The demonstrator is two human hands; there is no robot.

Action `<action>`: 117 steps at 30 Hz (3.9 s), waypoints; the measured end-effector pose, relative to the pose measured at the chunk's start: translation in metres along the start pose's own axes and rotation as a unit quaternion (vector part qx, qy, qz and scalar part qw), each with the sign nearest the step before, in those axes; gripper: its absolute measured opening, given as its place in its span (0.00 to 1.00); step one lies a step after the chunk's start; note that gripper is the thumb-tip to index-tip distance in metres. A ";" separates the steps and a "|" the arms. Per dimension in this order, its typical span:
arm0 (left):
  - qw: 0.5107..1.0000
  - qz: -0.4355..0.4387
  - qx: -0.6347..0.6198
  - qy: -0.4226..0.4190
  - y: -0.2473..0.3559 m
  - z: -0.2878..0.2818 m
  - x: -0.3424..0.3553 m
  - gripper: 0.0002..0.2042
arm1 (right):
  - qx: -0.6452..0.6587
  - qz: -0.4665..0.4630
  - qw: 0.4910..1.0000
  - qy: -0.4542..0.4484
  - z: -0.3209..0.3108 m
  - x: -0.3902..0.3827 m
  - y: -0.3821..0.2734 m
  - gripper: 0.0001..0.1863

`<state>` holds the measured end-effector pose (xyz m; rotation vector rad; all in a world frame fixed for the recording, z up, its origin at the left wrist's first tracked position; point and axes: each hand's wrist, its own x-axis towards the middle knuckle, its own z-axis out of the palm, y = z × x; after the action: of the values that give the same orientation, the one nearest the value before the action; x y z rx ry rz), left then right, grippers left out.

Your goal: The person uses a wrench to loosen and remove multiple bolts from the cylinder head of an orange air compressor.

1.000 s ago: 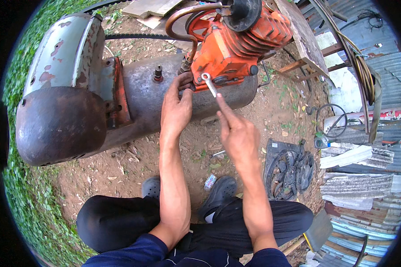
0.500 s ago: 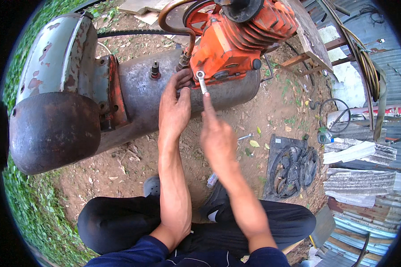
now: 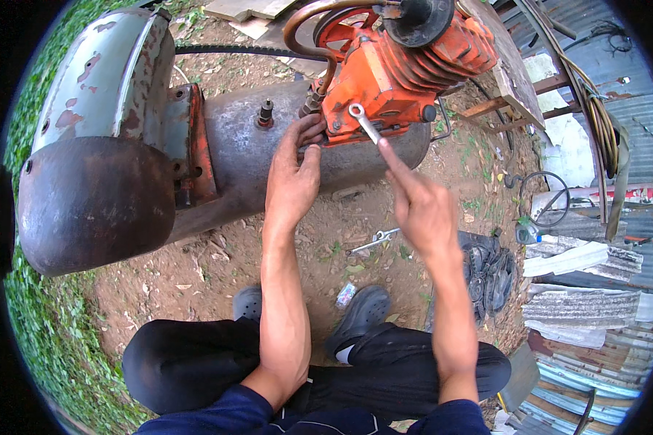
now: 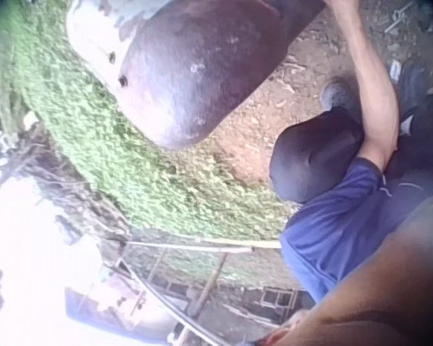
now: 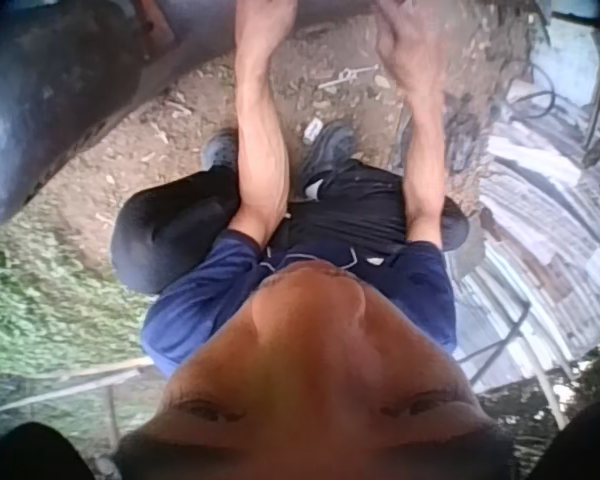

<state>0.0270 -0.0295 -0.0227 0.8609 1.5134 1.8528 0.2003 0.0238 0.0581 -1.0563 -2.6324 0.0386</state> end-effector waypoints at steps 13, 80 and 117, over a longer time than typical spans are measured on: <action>0.999 -0.031 -0.006 0.014 0.002 0.004 -0.001 0.18 | 0.025 0.231 0.970 -0.075 0.040 -0.008 -0.105 0.29; 1.000 0.014 0.017 0.005 -0.002 0.005 -0.002 0.19 | 0.347 0.307 0.886 -0.009 0.042 -0.026 -0.067 0.14; 0.996 -0.026 -0.070 -0.052 -0.008 -0.005 0.003 0.19 | 0.127 0.191 0.973 0.029 0.015 0.008 0.015 0.22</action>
<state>0.0213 -0.0286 -0.0307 0.8311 1.3139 1.8239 0.2008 0.0417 0.0442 -1.4243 -2.2584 0.4081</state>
